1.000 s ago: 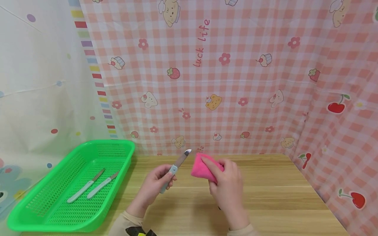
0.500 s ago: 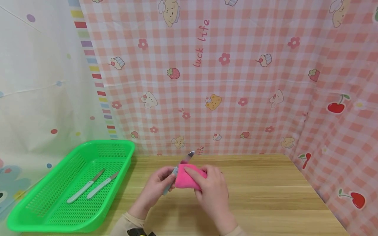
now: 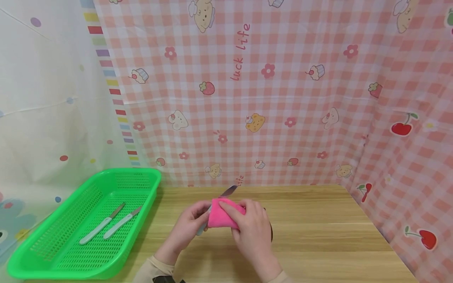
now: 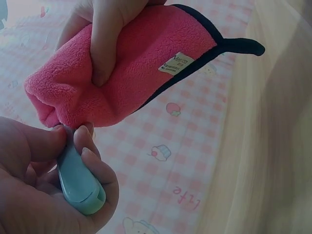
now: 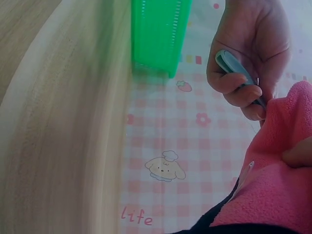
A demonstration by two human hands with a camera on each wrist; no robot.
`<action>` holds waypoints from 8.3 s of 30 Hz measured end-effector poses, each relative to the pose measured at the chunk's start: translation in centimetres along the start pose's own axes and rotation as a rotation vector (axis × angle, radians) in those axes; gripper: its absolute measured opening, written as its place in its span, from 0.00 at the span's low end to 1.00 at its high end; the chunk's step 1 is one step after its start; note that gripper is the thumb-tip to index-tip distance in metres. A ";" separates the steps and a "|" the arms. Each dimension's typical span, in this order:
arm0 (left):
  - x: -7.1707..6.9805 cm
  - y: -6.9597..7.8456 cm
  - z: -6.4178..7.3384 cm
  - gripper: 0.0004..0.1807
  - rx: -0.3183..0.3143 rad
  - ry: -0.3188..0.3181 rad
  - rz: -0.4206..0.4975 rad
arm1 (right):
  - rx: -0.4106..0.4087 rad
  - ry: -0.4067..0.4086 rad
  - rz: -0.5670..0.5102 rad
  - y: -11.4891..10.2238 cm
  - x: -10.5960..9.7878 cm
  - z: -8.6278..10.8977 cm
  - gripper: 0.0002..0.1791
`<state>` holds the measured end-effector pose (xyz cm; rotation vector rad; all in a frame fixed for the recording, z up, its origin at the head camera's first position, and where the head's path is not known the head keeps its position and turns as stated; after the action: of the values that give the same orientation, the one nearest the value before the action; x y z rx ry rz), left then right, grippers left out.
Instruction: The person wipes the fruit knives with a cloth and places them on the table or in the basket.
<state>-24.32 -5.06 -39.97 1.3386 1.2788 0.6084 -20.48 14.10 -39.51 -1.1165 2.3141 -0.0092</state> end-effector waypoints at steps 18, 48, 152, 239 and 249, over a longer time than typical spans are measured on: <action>0.4 0.0 0.0 0.11 -0.009 -0.036 0.024 | 0.083 0.074 0.073 1.4 -1.6 -0.3 0.38; -0.7 0.3 0.1 0.07 0.453 0.465 -0.702 | 0.188 0.106 0.068 2.3 -3.9 -0.7 0.37; -0.2 0.4 0.0 0.11 0.912 0.825 -1.125 | 0.012 0.069 0.069 -0.3 -3.7 -1.3 0.40; 0.1 -0.3 -0.5 0.06 0.945 0.814 -1.022 | 0.001 0.070 0.071 -0.8 -3.4 -1.2 0.39; 0.4 -0.3 -0.2 0.08 0.896 0.772 -1.060 | -0.033 0.070 0.039 -1.3 -2.2 -0.9 0.35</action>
<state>-24.47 -4.64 -40.31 0.8182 2.8077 -0.3190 -18.93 14.59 -37.38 -1.1037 2.4057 0.0049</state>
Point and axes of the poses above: each hand's wrist, its own z-axis away from the middle knuckle, its own x-axis out of the palm, y = z × x, the point moved 1 cm from there along -z, towards the middle knuckle, and after that the axes turned 12 degrees about -z, right-handed, at the moved point
